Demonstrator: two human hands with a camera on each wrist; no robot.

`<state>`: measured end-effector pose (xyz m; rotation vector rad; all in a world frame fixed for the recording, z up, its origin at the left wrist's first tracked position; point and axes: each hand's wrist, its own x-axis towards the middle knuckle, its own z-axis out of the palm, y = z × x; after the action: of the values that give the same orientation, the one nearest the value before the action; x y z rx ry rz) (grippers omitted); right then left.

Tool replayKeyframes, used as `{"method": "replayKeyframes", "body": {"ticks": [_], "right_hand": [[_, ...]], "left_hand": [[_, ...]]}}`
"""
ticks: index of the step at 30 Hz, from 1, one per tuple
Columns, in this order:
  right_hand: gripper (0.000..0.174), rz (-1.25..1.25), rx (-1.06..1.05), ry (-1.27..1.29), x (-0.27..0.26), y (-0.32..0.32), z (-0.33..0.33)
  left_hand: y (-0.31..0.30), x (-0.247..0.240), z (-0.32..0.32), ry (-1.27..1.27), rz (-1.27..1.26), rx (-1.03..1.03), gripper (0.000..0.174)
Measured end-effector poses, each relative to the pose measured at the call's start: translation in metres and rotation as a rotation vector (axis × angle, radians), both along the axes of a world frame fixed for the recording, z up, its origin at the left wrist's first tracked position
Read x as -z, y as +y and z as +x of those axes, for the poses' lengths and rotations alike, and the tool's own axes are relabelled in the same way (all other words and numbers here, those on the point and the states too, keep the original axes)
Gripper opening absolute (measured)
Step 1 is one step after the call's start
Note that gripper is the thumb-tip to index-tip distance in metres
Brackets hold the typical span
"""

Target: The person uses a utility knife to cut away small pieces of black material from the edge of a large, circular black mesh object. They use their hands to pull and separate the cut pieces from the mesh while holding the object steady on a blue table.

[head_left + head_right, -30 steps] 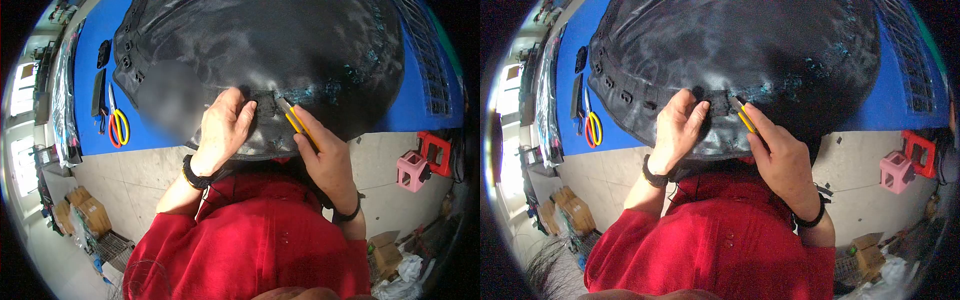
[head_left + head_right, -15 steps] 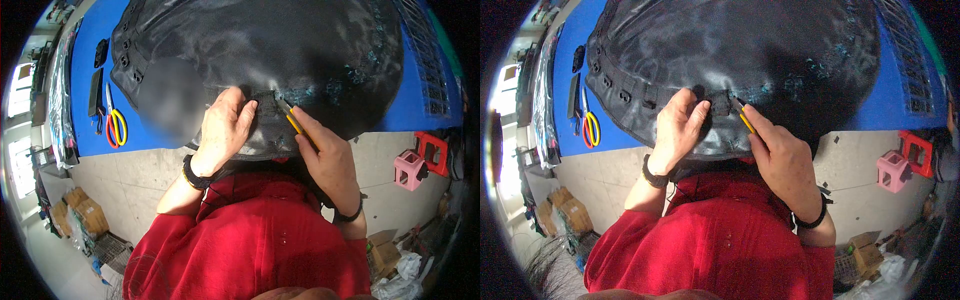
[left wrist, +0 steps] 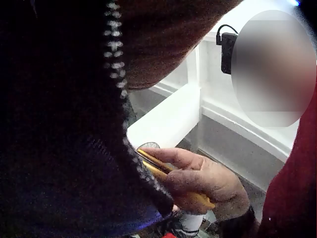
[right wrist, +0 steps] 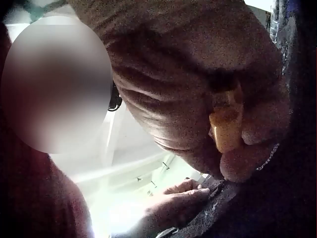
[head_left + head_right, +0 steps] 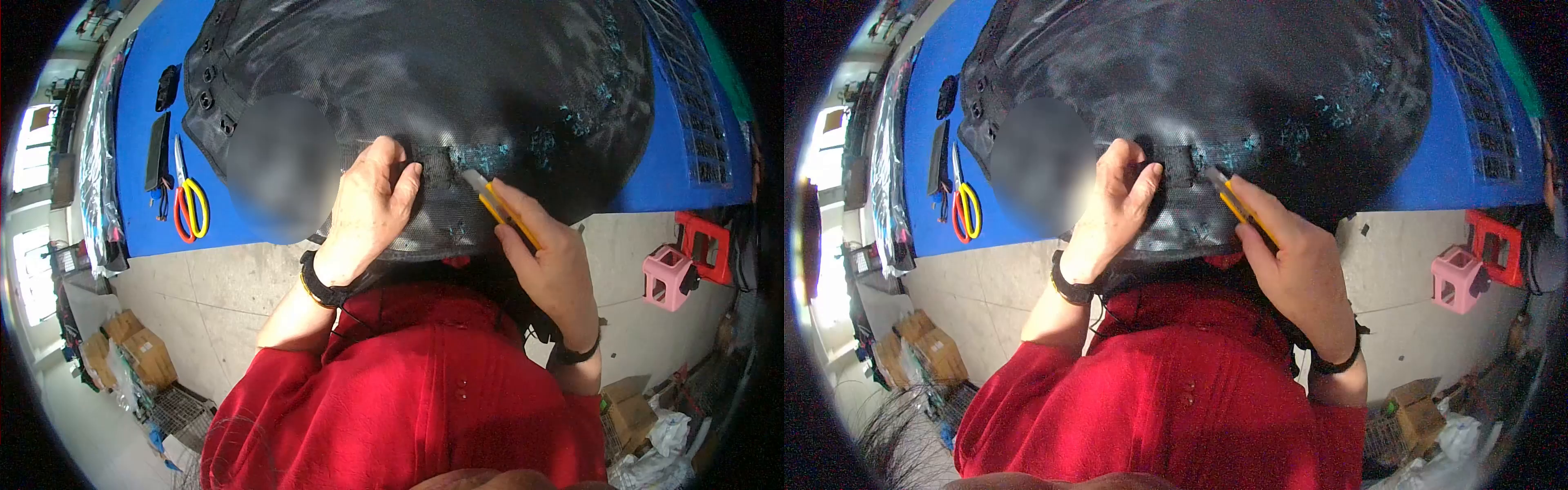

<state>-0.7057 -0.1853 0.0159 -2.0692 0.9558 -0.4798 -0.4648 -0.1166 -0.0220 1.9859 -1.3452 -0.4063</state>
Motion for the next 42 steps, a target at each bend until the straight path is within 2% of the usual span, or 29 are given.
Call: {"method": "replayKeyframes", "body": {"ticks": [6, 13, 27, 33, 36, 39, 42], "right_hand": [[0.050, -0.094, 0.052, -0.053, 0.011, -0.005, 0.020], [0.050, -0.152, 0.019, -0.059, 0.019, -0.009, 0.028], [0.047, -0.037, 0.001, 0.024, 0.005, -0.006, 0.020], [0.048, -0.095, 0.021, 0.012, 0.008, 0.005, 0.015], [0.048, -0.098, 0.032, 0.068, 0.009, 0.011, 0.013], [0.048, -0.101, 0.030, 0.087, 0.010, 0.014, 0.008], [0.047, -0.101, 0.022, 0.043, 0.013, 0.016, 0.003]], "left_hand": [[0.001, -0.007, 0.000, 0.012, 0.073, 0.025, 0.019], [0.003, -0.001, 0.003, 0.022, 0.010, 0.031, 0.023], [0.003, -0.005, 0.002, 0.033, 0.048, 0.031, 0.020], [0.001, -0.013, -0.002, 0.063, 0.143, -0.019, 0.027], [0.002, -0.005, -0.004, -0.024, 0.007, -0.016, 0.035], [0.002, -0.004, -0.007, -0.137, -0.019, 0.015, 0.038], [0.003, -0.007, -0.008, -0.133, 0.067, 0.030, 0.037]]}}
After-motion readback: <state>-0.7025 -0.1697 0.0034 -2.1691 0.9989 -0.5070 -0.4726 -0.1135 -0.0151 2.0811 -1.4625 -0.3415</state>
